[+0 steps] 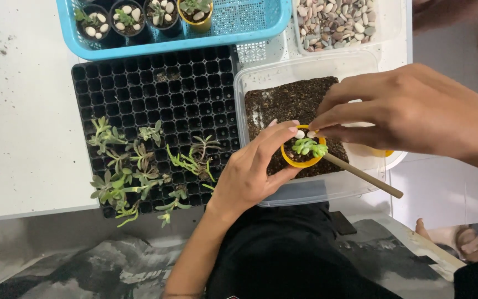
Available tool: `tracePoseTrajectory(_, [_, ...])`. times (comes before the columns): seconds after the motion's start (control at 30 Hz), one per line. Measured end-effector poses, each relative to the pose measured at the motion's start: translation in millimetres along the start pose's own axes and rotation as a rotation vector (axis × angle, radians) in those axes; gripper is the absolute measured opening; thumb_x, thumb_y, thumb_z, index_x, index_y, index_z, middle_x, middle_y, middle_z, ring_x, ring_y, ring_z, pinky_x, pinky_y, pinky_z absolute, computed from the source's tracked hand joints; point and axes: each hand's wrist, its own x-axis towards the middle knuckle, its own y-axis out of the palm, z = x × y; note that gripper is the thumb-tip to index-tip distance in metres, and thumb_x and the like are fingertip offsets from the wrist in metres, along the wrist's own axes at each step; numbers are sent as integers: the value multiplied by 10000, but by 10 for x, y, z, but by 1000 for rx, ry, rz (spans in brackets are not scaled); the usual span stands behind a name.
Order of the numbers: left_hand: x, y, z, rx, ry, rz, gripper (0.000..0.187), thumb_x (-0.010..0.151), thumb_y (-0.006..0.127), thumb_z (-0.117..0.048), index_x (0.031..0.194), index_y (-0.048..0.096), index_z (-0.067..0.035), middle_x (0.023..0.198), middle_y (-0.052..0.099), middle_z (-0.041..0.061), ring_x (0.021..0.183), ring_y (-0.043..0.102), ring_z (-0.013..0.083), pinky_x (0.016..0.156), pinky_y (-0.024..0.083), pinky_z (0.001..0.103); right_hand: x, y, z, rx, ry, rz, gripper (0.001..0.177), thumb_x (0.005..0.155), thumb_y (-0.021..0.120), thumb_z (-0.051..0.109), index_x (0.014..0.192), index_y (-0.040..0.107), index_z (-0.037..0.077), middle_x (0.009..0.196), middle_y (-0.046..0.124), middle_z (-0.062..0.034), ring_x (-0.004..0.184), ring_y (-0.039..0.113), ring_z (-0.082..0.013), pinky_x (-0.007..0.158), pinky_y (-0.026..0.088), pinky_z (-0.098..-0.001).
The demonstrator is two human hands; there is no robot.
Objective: Potting a succulent cutting into a small yellow pot using soil and decorative stones.
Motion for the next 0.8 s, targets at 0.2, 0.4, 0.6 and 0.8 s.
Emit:
tracePoseTrajectory(0.2, [-1, 0, 2, -12, -1, 11, 710, 1025, 805, -123, 1523, 301, -68, 1513, 533, 211, 1397, 628, 367, 1294, 492, 547, -18, 19, 23, 47, 16, 38, 297, 883, 708, 212, 1177, 748, 217, 1149, 680, 33, 548, 695, -203, 356, 478, -398])
tracePoseTrajectory(0.4, [10, 0, 6, -27, -3, -1, 709, 1028, 796, -122, 1527, 294, -87, 1502, 538, 232, 1373, 642, 389, 1254, 531, 571, -40, -120, -152, 19, -26, -124, 311, 840, 798, 196, 1150, 783, 189, 1070, 744, -16, 600, 708, -137, 515, 623, -345])
tracePoseTrajectory(0.6, [16, -12, -2, -71, -21, 10, 680, 1012, 780, -140, 1514, 323, -99, 1499, 545, 226, 1367, 633, 392, 1224, 530, 589, -257, 91, -1134, -677, 356, -177, 137, 1180, 770, 412, 1102, 815, 309, 1094, 775, 139, 916, 732, -93, 665, 500, -278])
tracePoseTrajectory(0.8, [87, -43, -22, 7, -11, 28, 664, 992, 799, -134, 1474, 349, -55, 1446, 554, 275, 1343, 629, 407, 1190, 540, 586, -42, 451, -1761, -615, 497, 179, 111, 943, 752, 401, 1047, 790, 403, 1073, 782, 155, 818, 799, -83, 571, 564, -302])
